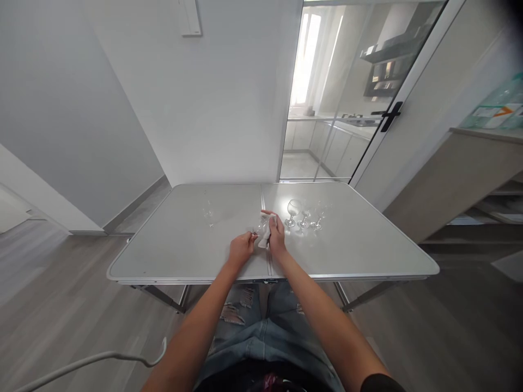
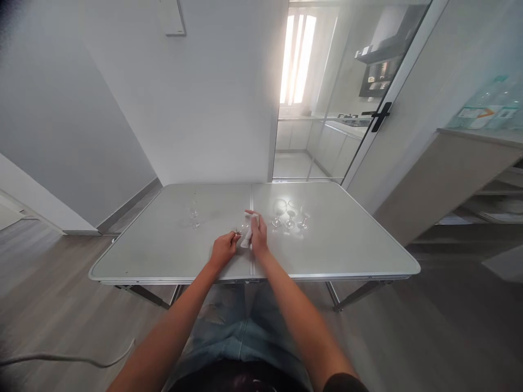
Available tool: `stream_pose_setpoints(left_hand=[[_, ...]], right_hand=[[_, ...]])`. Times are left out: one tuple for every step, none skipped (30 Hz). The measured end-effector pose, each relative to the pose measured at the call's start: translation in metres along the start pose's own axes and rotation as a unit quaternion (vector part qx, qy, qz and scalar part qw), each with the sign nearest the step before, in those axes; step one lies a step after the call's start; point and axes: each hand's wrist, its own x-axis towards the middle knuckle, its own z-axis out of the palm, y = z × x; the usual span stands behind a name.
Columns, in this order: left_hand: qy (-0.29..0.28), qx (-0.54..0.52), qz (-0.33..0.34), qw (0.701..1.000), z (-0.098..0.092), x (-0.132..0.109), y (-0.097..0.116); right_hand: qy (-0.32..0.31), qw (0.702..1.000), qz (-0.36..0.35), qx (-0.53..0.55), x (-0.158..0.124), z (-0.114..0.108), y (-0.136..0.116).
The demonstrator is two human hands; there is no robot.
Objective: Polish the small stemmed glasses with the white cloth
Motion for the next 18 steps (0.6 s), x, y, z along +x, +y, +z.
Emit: stream_pose_setpoints(left_hand=[[-0.001,0.004,-0.003,1.000,0.000,0.000,0.000],[-0.001,0.007,-0.008,1.000,0.001,0.001,0.000],[0.000,0.010,-0.015,1.000,0.001,0.001,-0.001],[0.001,0.014,-0.023,1.000,0.002,0.002,-0.002],[0.001,0.020,-0.032,0.999,0.003,0.003,-0.004],[-0.002,0.027,-0.040,0.999,0.004,0.003,-0.005],[-0.006,0.036,-0.047,0.998,0.005,0.004,-0.006],[-0.011,0.044,-0.053,0.998,0.006,0.005,-0.008],[-0.016,0.051,-0.056,0.997,0.007,0.005,-0.009],[-0.018,0.054,-0.056,0.997,0.008,0.005,-0.009],[-0.017,0.055,-0.054,0.997,0.008,0.005,-0.009],[-0.013,0.054,-0.048,0.997,0.008,0.004,-0.009],[-0.008,0.051,-0.039,0.998,0.008,0.003,-0.008],[-0.004,0.046,-0.025,0.999,0.008,0.002,-0.007],[0.001,0.041,-0.008,0.999,0.007,0.001,-0.006],[0.006,0.035,0.010,0.999,0.006,-0.001,-0.005],[0.011,0.030,0.028,0.999,0.006,-0.002,-0.004],[0.017,0.025,0.044,0.999,0.005,-0.004,-0.004]], right_hand=[[-0.007,0.993,-0.072,-0.088,-0.002,0.001,-0.002],[-0.028,0.973,-0.146,-0.175,-0.003,0.002,-0.004],[-0.063,0.942,-0.211,-0.252,-0.003,0.003,-0.006],[-0.110,0.906,-0.260,-0.315,-0.003,0.004,-0.007],[-0.161,0.868,-0.296,-0.365,-0.001,0.005,-0.007],[-0.208,0.831,-0.321,-0.404,0.001,0.006,-0.008],[-0.246,0.797,-0.339,-0.435,0.004,0.007,-0.009],[-0.274,0.769,-0.352,-0.458,0.008,0.008,-0.010],[-0.298,0.745,-0.359,-0.476,0.012,0.009,-0.011],[-0.319,0.727,-0.359,-0.490,0.016,0.009,-0.014],[-0.338,0.713,-0.351,-0.505,0.020,0.010,-0.016],[-0.352,0.703,-0.332,-0.521,0.025,0.011,-0.020],[-0.360,0.697,-0.301,-0.542,0.030,0.012,-0.023],[-0.361,0.693,-0.257,-0.568,0.035,0.013,-0.026],[-0.356,0.690,-0.205,-0.595,0.040,0.014,-0.028],[-0.350,0.689,-0.151,-0.616,0.046,0.014,-0.031],[-0.350,0.690,-0.098,-0.626,0.051,0.013,-0.033],[-0.356,0.697,-0.050,-0.620,0.057,0.012,-0.036]])
